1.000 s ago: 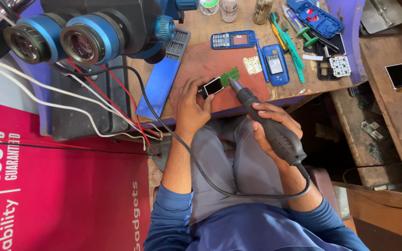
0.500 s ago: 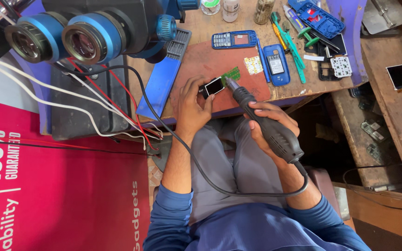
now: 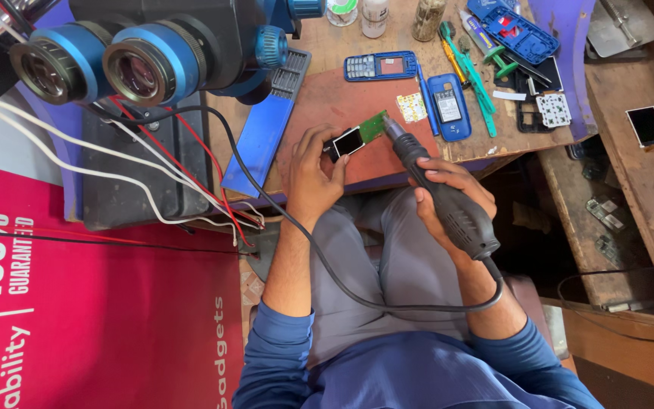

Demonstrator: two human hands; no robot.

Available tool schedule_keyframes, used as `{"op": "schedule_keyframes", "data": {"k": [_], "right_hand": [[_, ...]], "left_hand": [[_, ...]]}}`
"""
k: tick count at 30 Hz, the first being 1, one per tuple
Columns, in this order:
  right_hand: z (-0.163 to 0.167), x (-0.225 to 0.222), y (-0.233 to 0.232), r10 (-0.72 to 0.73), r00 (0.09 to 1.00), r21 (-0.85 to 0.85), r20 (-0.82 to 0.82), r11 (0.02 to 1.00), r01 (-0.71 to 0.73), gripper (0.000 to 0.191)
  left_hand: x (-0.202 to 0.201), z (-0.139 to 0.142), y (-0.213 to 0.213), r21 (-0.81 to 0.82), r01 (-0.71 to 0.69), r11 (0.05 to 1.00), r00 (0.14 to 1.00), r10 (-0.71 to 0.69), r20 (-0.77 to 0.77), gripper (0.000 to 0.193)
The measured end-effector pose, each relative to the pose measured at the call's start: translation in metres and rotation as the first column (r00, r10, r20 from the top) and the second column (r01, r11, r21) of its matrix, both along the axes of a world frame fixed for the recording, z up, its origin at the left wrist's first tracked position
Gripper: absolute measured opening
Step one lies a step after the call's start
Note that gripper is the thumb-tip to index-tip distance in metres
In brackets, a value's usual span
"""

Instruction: The person uses a heat gun and a soldering iron to detach and reattach components on a mobile phone motherboard.

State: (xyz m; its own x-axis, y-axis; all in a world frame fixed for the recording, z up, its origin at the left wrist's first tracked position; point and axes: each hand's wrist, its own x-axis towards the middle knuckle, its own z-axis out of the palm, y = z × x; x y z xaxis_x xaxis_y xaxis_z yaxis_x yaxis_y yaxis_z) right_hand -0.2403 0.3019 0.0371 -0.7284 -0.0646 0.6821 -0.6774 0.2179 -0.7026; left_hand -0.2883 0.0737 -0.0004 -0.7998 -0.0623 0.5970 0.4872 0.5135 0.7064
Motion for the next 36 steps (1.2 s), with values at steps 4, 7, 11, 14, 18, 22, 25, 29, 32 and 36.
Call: {"op": "schedule_keyframes", "data": {"k": [4, 7, 11, 14, 18, 22, 25, 29, 32, 36], "right_hand": [[0.001, 0.002, 0.003, -0.02, 1.0, 0.017, -0.023, 1.0, 0.02, 0.024], [0.0, 0.006, 0.005, -0.064, 0.996, 0.08, -0.065, 0.994, 0.069, 0.022], [-0.002, 0.01, 0.002, -0.018, 1.0, 0.042, 0.013, 0.999, 0.017, 0.019], [-0.002, 0.01, 0.0, 0.046, 0.999, 0.012, 0.022, 0.999, -0.046, 0.021], [0.001, 0.006, -0.001, 0.034, 0.999, 0.028, -0.017, 0.999, -0.033, 0.022], [0.004, 0.004, 0.0, -0.032, 0.999, 0.046, -0.043, 0.998, 0.034, 0.022], [0.006, 0.007, 0.002, -0.038, 0.999, 0.042, -0.024, 0.998, 0.039, 0.022], [0.006, 0.012, -0.001, -0.01, 0.999, 0.078, -0.031, 0.997, 0.012, 0.02], [0.006, 0.01, -0.005, 0.024, 0.997, 0.079, -0.072, 0.997, -0.018, 0.021], [0.007, 0.005, -0.005, -0.023, 0.997, 0.072, -0.074, 0.997, 0.028, 0.023]], "left_hand": [[0.0, 0.001, -0.001, -0.009, -0.007, 1.0, 1.0, 0.007, 0.002, 0.048], [0.0, 0.001, -0.001, -0.014, -0.003, 1.0, 1.0, 0.003, -0.01, 0.048], [0.001, 0.0, -0.001, 0.005, -0.008, 1.0, 1.0, 0.008, 0.009, 0.048], [0.0, -0.001, -0.002, -0.01, -0.005, 1.0, 1.0, 0.005, -0.005, 0.048], [0.0, -0.001, -0.001, -0.023, -0.004, 1.0, 1.0, 0.003, -0.015, 0.048], [0.001, 0.0, 0.0, -0.011, -0.008, 1.0, 1.0, 0.008, -0.021, 0.047], [0.001, 0.0, -0.001, -0.015, -0.007, 1.0, 1.0, 0.007, -0.003, 0.047], [0.001, 0.001, -0.002, -0.012, -0.003, 1.0, 1.0, 0.003, -0.01, 0.047], [0.001, 0.001, -0.002, -0.014, -0.01, 1.0, 1.0, 0.01, 0.002, 0.047], [0.001, 0.001, -0.002, -0.014, -0.015, 1.0, 1.0, 0.015, 0.016, 0.048]]}}
